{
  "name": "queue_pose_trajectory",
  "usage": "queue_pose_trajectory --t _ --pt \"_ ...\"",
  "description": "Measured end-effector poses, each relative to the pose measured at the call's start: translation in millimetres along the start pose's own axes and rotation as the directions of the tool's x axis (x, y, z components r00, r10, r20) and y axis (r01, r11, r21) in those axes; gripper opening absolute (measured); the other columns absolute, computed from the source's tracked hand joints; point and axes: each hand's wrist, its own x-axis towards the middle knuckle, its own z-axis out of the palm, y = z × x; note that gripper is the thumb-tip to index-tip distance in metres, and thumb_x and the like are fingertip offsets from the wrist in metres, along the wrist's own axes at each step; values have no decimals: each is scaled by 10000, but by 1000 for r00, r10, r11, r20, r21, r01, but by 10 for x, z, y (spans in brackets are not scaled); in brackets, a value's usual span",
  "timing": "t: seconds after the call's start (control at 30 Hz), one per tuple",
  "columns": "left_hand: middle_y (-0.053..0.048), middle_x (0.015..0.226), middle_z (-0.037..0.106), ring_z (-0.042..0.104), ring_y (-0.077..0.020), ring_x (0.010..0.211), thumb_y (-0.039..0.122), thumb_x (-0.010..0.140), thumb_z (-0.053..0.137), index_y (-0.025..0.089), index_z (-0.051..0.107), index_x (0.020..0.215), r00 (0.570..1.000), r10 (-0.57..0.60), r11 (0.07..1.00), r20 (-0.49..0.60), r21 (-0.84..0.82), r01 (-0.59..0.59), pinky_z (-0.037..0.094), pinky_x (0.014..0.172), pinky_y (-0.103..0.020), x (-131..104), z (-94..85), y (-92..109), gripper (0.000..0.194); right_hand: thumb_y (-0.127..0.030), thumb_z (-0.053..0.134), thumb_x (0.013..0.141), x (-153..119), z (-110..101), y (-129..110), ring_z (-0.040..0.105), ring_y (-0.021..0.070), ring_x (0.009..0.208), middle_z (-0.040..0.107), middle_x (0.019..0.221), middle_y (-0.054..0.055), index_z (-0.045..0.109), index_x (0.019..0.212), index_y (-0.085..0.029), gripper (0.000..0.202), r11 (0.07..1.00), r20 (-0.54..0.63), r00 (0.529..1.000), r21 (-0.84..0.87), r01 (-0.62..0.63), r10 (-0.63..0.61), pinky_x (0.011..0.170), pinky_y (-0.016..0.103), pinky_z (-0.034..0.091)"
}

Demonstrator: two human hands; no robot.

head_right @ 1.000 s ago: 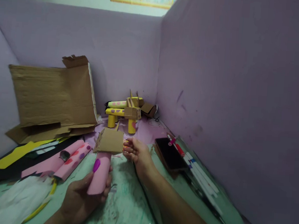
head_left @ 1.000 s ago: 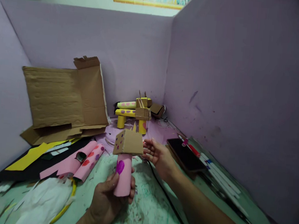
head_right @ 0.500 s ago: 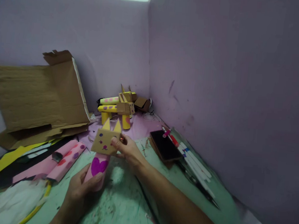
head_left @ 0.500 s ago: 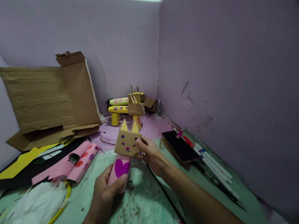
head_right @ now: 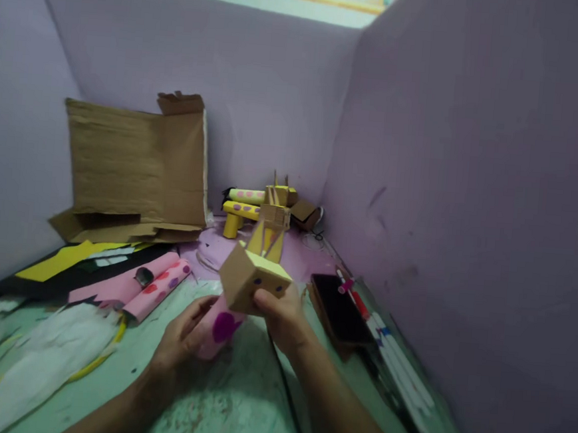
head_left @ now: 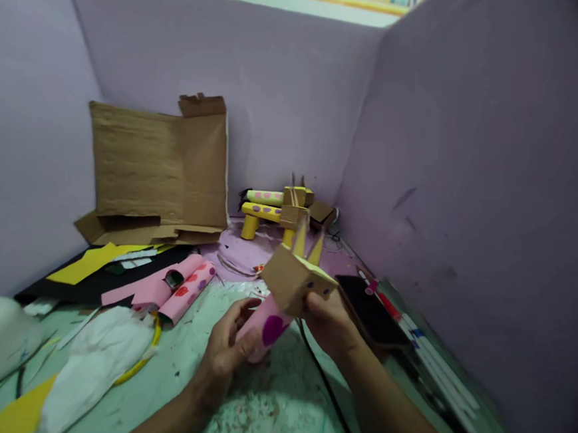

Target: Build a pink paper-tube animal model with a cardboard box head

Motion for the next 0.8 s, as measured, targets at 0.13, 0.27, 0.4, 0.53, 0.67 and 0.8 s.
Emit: queue_pose_trajectory --t 0.13,0.27,0.4,0.53,0.67,0.8 --pt "-101 980 549 580 -193 740 526 783 504 168 457 1137 997 -74 973 -39 -224 63 471 494 -256 -31 -14 -15 506 -548 745 558 12 -67 -56 626 268 992 724 979 13 690 893 -282 431 983 -69 996 180 -39 52 986 487 387" --pt "-93 983 534 584 -167 666 547 798 472 183 460 1125 996 -84 967 30 -240 89 440 423 -228 -43 -61 -41 490 -635 664 596 4 -172 -15 560 267 1116 701 1064 37 669 996 -268 543 966 -97 984 230 -121 146 1071 480 280" --pt "-83 941 541 580 -162 629 579 775 471 169 499 1077 992 -109 962 62 -243 120 428 432 -237 -50 -83 -17 511 -607 656 631 -6 -237 47 567 260 1106 703 1059 46 646 1060 -253 556 958 -111 978 245 -146 177 1070 494 282" --pt "-81 874 567 564 -192 742 566 687 584 131 558 995 992 -102 977 77 -180 114 449 556 -271 -25 -102 18 534 -573 695 611 10 -236 78 623 265 1014 729 987 37 684 976 -265 478 977 -180 972 175 -118 149 1069 513 272" --pt "-99 982 596 550 -243 893 477 605 698 131 560 1050 989 1 1000 149 -30 4 441 719 -323 -19 -120 64 580 -452 788 546 16 -205 90 677 260 869 756 841 -5 703 906 -313 395 996 -224 972 55 -66 77 1049 511 307" --pt "-94 968 632 568 -259 861 415 567 738 140 580 1062 985 32 992 172 115 -52 445 719 -341 -70 -95 123 588 -426 798 532 -8 -146 85 665 295 895 745 911 27 672 1026 -307 524 995 -136 989 -72 -73 63 981 531 387"
